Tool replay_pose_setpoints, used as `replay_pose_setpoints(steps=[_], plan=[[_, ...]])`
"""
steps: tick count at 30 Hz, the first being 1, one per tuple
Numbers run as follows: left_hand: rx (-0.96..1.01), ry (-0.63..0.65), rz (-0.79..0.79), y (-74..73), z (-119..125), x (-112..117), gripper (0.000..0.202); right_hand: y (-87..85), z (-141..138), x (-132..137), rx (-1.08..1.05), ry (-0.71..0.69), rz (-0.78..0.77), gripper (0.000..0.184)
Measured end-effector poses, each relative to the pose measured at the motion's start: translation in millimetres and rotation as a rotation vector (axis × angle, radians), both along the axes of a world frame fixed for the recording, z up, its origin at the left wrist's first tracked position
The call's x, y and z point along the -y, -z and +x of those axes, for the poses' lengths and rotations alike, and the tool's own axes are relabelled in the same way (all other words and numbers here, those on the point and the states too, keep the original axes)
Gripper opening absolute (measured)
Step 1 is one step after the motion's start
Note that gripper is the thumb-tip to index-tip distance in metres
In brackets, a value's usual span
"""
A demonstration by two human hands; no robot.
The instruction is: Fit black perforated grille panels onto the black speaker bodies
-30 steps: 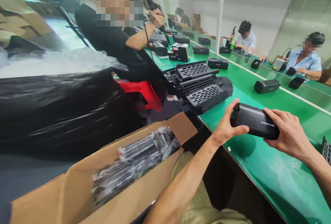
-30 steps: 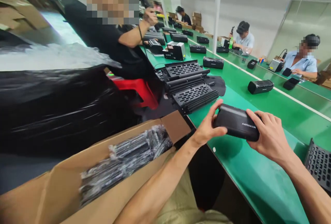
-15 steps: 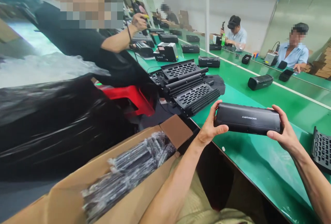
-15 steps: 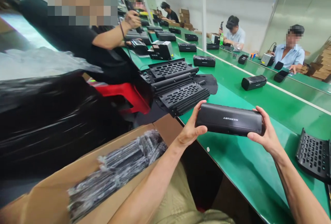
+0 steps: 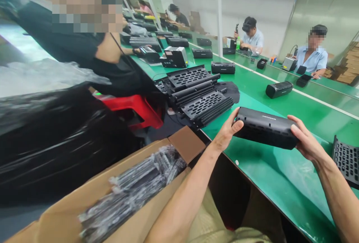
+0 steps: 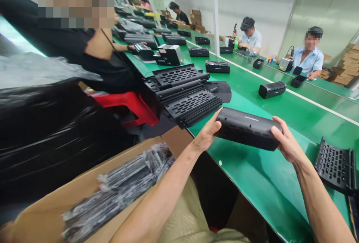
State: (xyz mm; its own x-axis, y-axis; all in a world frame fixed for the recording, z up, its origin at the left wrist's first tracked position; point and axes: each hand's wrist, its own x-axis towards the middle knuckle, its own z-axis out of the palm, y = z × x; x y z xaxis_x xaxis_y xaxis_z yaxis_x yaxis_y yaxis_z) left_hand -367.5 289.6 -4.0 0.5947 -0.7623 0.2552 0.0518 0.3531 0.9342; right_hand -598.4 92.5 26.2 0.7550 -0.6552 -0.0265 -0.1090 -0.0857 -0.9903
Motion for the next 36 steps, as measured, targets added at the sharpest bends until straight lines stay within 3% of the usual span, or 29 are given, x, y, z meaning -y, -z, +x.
replay_pose_setpoints(steps=[3,5,10,14,17,22,25,29,31,33,36], plan=[[-0.04,-0.022,0.034,-0.4,3.0,6.5,0.088,4.0,1.0,-1.3,-0.048,-0.043,0.296,0.088],[-0.07,-0.1,0.036,-0.2,0.5,11.9,0.082,7.4,0.3,-1.3,-0.021,-0.08,0.348,0.094],[-0.166,-0.12,0.106,-3.5,-3.7,19.8,0.077,18.2,2.5,0.2,0.001,-0.052,0.309,0.078],[-0.253,-0.091,0.134,-2.0,-3.7,17.4,0.095,24.5,4.0,-1.6,-0.02,-0.064,0.283,0.075],[-0.2,-0.145,0.029,5.6,-6.8,15.6,0.095,21.6,-1.4,-0.1,-0.073,-0.149,0.235,0.076],[-0.027,-0.224,-0.018,10.7,-7.9,17.5,0.077,11.0,-13.2,8.9,-0.193,-0.401,-0.056,0.083],[-0.027,-0.164,0.05,5.8,0.2,24.1,0.081,18.4,-12.2,5.2,-0.119,-0.442,-0.001,0.083],[-0.146,-0.12,0.056,2.6,11.8,45.3,0.107,37.6,4.9,-6.6,0.029,-0.251,0.337,0.074],[-0.098,-0.123,0.069,8.4,12.9,59.7,0.105,39.5,23.1,-1.9,0.085,-0.121,0.507,0.057],[0.099,-0.166,0.136,20.5,10.6,72.1,0.095,32.1,44.6,16.1,0.109,0.083,0.578,0.043],[0.544,-0.285,0.208,45.5,6.3,81.1,0.074,9.5,69.3,63.9,0.122,0.436,0.491,0.039]])
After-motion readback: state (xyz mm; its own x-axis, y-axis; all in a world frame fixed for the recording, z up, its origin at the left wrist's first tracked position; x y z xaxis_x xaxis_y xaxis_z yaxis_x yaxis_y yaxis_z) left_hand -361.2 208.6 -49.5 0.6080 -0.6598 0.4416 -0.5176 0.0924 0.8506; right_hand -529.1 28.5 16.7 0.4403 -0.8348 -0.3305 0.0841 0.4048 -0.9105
